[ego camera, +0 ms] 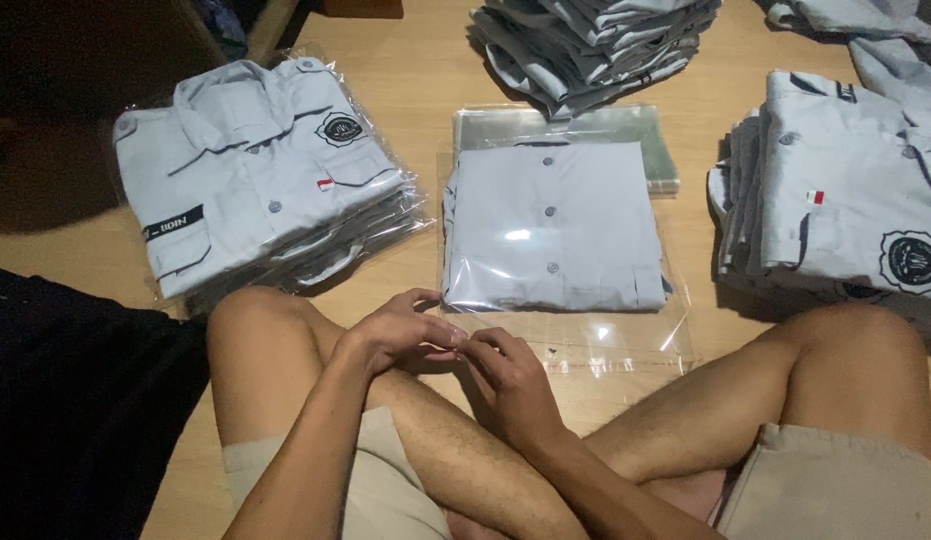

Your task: The person sits on the floor and places folded white shirts into clear plastic bags. They smooth the shirts inside the bags and seal them, then stack the packaged shirts. The person repeats this process with additional shirts from a nearby pile.

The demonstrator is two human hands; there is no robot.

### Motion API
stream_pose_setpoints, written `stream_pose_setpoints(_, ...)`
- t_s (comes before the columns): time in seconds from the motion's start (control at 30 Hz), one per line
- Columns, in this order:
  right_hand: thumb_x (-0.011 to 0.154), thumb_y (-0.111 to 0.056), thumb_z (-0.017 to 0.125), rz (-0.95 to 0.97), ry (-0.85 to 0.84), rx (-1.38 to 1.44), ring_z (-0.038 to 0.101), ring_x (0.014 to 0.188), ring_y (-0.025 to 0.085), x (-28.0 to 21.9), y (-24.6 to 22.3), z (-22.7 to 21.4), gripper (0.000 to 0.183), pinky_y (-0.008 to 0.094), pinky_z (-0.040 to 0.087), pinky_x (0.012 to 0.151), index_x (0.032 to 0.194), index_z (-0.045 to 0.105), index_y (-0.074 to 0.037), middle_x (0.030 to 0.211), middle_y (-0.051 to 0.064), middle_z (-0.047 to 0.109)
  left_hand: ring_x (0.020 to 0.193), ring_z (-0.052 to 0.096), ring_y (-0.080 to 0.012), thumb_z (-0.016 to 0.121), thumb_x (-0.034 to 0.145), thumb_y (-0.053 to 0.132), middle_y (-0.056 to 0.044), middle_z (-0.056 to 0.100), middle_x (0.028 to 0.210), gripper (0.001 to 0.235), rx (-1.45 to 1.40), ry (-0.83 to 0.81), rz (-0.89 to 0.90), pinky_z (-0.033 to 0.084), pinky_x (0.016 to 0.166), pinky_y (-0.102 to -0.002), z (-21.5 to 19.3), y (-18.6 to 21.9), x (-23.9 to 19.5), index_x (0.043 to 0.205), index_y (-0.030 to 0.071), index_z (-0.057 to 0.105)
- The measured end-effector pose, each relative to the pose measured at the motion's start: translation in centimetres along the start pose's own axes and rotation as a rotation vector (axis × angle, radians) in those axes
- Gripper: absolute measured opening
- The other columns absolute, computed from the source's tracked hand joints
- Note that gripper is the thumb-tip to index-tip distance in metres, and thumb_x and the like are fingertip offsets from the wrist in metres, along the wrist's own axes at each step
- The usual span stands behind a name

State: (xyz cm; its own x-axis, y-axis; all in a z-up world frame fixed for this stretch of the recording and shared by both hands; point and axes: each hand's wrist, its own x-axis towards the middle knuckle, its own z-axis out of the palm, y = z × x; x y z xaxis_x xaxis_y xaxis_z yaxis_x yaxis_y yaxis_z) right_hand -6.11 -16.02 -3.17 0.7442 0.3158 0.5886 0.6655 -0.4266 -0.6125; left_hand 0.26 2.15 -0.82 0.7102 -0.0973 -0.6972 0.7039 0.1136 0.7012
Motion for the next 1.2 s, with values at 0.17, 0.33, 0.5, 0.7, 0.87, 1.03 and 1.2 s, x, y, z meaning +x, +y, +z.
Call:
stream_pose_setpoints(0.17, 0.099, -0.013, 0.063, 0.008, -0.070, 0.040, 0.063, 0.085, 0.026, 0.0, 0.2, -0.1, 0.012, 0.036, 0.047, 0.076, 0.107, 0.069, -0.007, 0.104, 0.008, 0.066, 0.081, 0.071, -0.0320, 0.068, 0.076, -0.025, -0.025, 0.074, 0.097, 0.086, 0.066, 0.033, 0.012, 0.065, 0.069, -0.048, 0.2, -0.1, -0.4, 0.150, 0.008, 0.038)
stream_pose_setpoints(0.33, 0.107, -0.032, 0.048, 0.171, -0.212, 0.225, 0.064, 0.091, 0.023, 0.1, -0.5, -1.2, 0.032, 0.033, 0.051, 0.077, 0.101, 0.064, -0.006, 0.107, 0.009, 0.060, 0.074, 0.072, -0.0347, 0.069, 0.074, -0.029, -0.031, 0.075, 0.095, 0.103, 0.117, 0.069, 0.046, 0.065, 0.063, -0.049, -1.2, -1.7, 2.5, 0.158, 0.010, 0.024)
stream_pose_setpoints(0.5, 0.098, -0.017, 0.060, 0.606, -0.158, 0.539, 0.072, 0.115, 0.020, -1.0, 0.6, -3.1, 0.007, 0.033, 0.060, 0.091, 0.095, 0.065, -0.014, 0.128, 0.009, 0.074, 0.051, 0.063, -0.0357, 0.058, 0.073, -0.033, -0.029, 0.060, 0.068, 0.108, 0.261, 0.111, 0.075, 0.049, 0.042, -0.040, -1.3, -2.3, 3.2, 0.159, 0.019, 0.019)
stream_pose_setpoints(0.7, 0.100, -0.009, 0.062, 0.906, -0.114, 0.453, 0.058, 0.071, 0.019, -2.4, 5.7, -8.8, 0.013, 0.032, 0.053, 0.066, 0.111, 0.065, -0.005, 0.084, 0.010, 0.065, 0.078, 0.077, -0.0397, 0.080, 0.069, -0.022, -0.027, 0.077, 0.087, 0.117, 0.653, 0.091, 0.071, 0.065, 0.073, -0.050, -1.5, -2.4, 2.7, 0.162, 0.006, 0.015)
stream_pose_setpoints(0.87, 0.100, -0.023, 0.063, 0.936, -0.334, 0.078, 0.074, 0.106, 0.039, -0.9, 5.9, -13.1, 0.025, 0.052, 0.055, 0.096, 0.115, 0.070, -0.005, 0.103, 0.024, 0.076, 0.135, 0.054, -0.0458, 0.093, 0.061, 0.000, -0.024, 0.048, 0.154, 0.120, 0.955, 0.176, 0.051, 0.054, 0.106, -0.055, 1.7, 0.7, -2.8, 0.160, 0.013, 0.028)
stream_pose_setpoints(1.03, 0.089, -0.031, 0.078, 0.943, -0.395, -0.096, 0.072, 0.110, 0.046, 0.0, 4.6, -14.3, 0.027, 0.056, 0.054, 0.096, 0.098, 0.083, -0.007, 0.102, 0.025, 0.079, 0.139, 0.049, -0.0472, 0.092, 0.062, 0.001, -0.025, 0.042, 0.158, 0.120, 0.988, 0.173, 0.020, 0.051, 0.108, -0.057, 2.3, 0.9, -3.3, 0.161, 0.012, 0.025)
stream_pose_setpoints(1.2, 0.092, -0.023, 0.073, 0.828, -0.181, 0.229, 0.052, 0.129, 0.052, -0.2, 5.6, -14.4, 0.024, 0.066, 0.040, 0.110, 0.092, 0.080, 0.000, 0.129, 0.030, 0.053, 0.141, 0.047, -0.0465, 0.094, 0.061, 0.003, -0.021, 0.040, 0.161, 0.124, 1.008, 0.200, 0.036, 0.049, 0.111, -0.057, 2.2, 1.1, -2.7, 0.161, 0.014, 0.022)
